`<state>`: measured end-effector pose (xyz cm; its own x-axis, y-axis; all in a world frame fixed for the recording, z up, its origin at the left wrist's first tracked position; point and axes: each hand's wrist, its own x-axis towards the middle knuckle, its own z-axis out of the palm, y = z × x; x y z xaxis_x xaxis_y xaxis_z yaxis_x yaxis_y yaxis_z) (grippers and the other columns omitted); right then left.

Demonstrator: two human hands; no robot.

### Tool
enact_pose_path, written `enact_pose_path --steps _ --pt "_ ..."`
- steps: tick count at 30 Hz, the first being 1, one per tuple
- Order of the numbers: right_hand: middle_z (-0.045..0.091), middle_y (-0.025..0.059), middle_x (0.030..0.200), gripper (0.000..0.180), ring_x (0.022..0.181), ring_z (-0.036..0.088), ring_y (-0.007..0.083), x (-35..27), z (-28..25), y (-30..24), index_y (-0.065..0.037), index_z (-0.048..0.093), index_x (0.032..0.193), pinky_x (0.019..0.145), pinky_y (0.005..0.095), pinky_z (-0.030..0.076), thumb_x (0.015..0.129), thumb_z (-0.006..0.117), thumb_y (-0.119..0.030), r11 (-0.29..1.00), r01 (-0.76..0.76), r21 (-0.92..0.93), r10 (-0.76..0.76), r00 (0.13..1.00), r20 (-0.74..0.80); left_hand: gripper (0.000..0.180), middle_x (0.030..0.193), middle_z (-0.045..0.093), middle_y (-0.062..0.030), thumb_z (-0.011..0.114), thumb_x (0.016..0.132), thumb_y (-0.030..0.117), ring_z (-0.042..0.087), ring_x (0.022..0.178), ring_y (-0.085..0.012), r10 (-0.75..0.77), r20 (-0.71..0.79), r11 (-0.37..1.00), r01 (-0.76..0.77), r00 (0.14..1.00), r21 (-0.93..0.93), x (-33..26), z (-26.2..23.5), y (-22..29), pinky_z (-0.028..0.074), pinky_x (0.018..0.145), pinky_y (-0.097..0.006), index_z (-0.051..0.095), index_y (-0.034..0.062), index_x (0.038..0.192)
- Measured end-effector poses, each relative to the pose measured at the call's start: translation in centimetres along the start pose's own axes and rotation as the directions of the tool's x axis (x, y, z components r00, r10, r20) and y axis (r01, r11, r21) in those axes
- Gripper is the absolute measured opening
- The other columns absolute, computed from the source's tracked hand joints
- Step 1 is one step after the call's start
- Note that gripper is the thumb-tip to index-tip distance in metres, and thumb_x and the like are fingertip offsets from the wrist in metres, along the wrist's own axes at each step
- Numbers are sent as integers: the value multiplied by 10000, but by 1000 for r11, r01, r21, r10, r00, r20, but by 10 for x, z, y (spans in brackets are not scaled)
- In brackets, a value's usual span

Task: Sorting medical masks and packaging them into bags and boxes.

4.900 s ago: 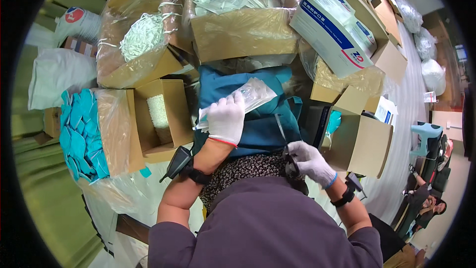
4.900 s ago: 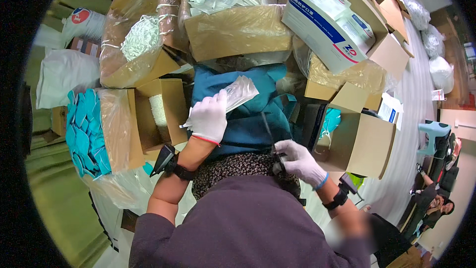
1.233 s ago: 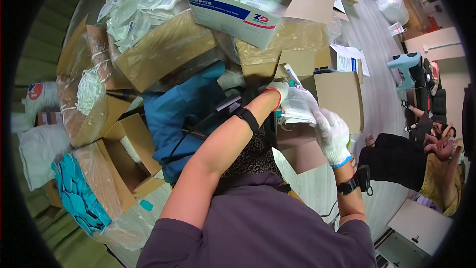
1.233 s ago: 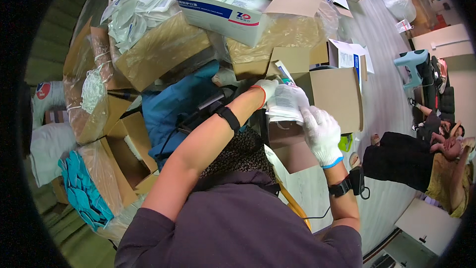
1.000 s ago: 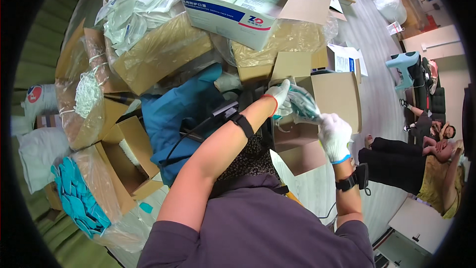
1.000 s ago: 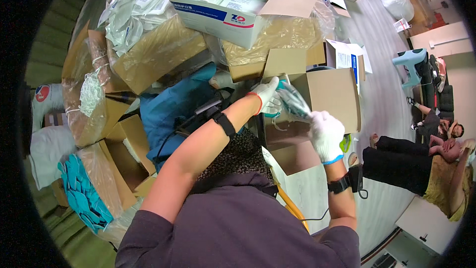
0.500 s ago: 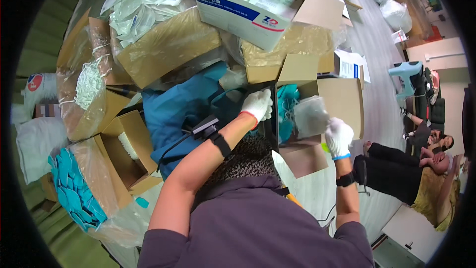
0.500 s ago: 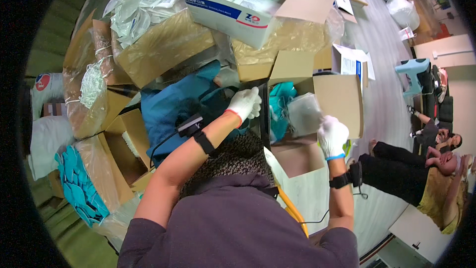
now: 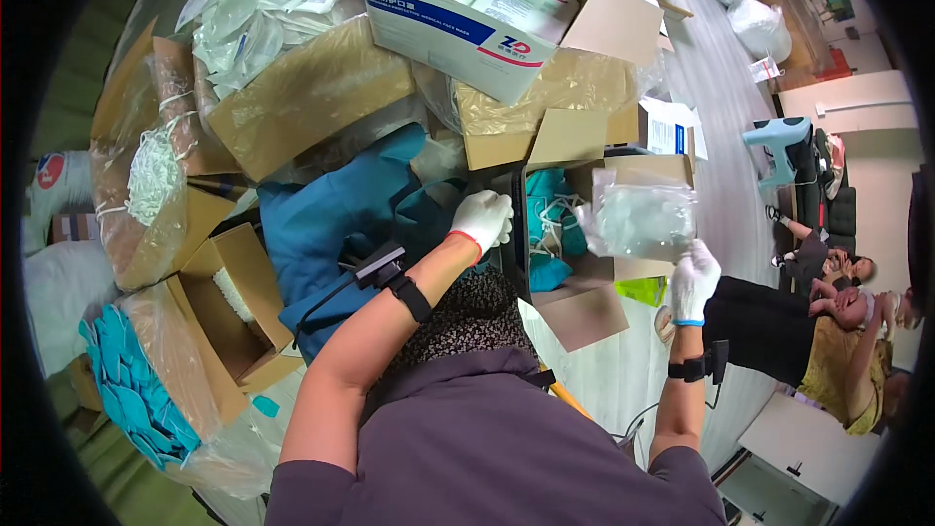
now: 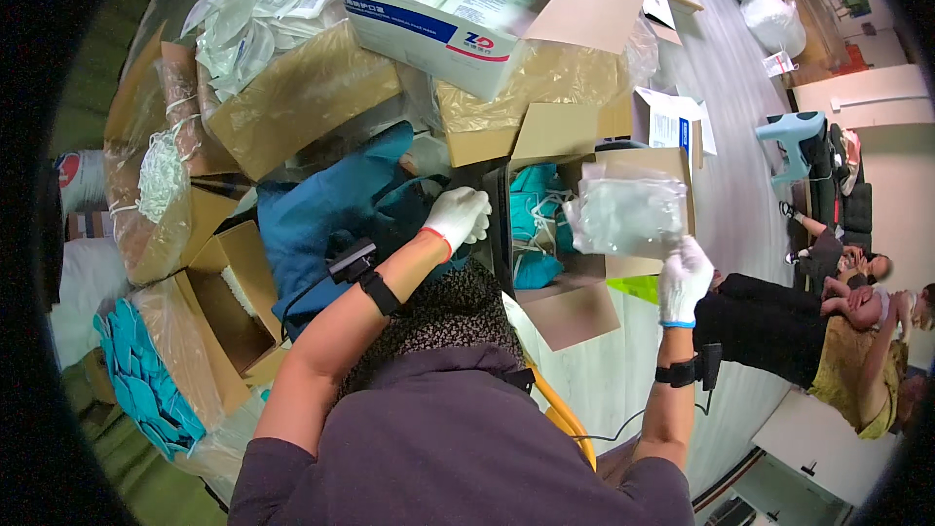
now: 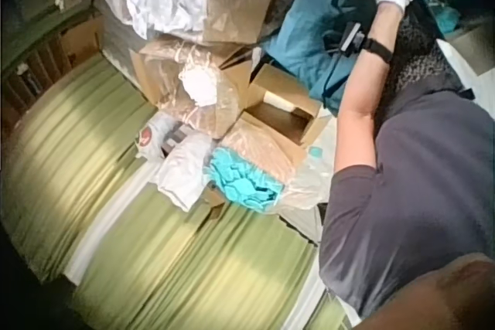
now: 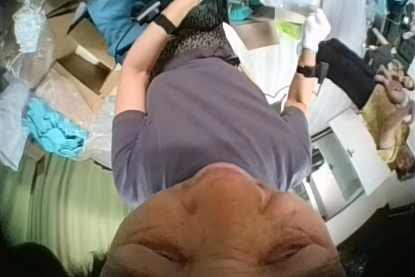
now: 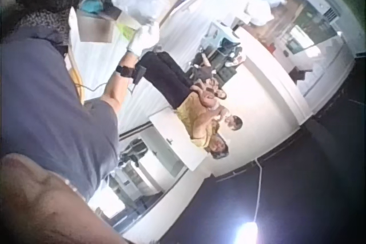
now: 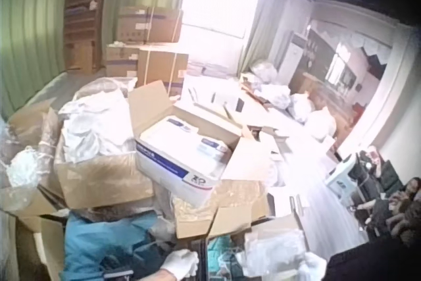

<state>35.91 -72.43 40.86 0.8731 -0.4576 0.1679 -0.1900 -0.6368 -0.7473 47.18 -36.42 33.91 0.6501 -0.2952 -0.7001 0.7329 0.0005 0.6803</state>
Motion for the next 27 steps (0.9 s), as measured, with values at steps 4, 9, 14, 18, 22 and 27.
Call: enact_pose_path --steps 4,9,14,18,22,27 --pt "614 0 672 171 515 487 70 -6 -20 -18 -45 670 890 476 235 383 991 587 -156 889 -377 259 388 921 9 245 646 594 -45 531 931 264 566 485 -158 66 34 998 -66 997 -6 -7 -1 -7 420 433 -284 579 56 811" --pt "510 -61 673 208 505 430 51 -22 -14 9 -132 554 813 464 200 359 958 647 -249 643 -365 673 399 910 113 193 676 614 -30 577 927 226 591 573 -130 36 94 994 -45 995 96 -16 5 2 434 493 -248 636 57 854" --pt "509 -43 689 218 546 428 62 -25 1 -16 -109 561 849 501 216 336 962 636 -280 653 -351 671 358 924 135 88 791 678 -48 652 900 56 660 709 -137 801 -123 592 -746 586 305 -41 32 31 510 653 -269 681 15 972" --pt "517 -30 694 245 551 430 70 -26 1 -14 -91 562 832 504 223 319 960 642 -284 728 -317 608 293 946 143 168 891 695 -111 709 811 18 685 797 -238 939 23 310 -875 343 373 -74 52 74 537 692 -313 696 54 975" --pt "525 -27 688 246 554 441 70 -32 11 -22 -70 593 855 506 217 318 957 652 -286 725 -321 610 313 942 124 165 877 684 -111 686 831 48 680 776 -267 870 161 383 -843 467 377 -78 68 68 540 688 -326 685 79 993" --pt "544 -23 685 277 552 449 64 -35 14 -34 -33 645 924 509 217 331 967 647 -307 769 -233 595 203 972 119 237 917 701 -145 697 854 228 699 829 -301 709 214 579 -727 672 368 -80 76 60 547 721 -365 680 69 1028"
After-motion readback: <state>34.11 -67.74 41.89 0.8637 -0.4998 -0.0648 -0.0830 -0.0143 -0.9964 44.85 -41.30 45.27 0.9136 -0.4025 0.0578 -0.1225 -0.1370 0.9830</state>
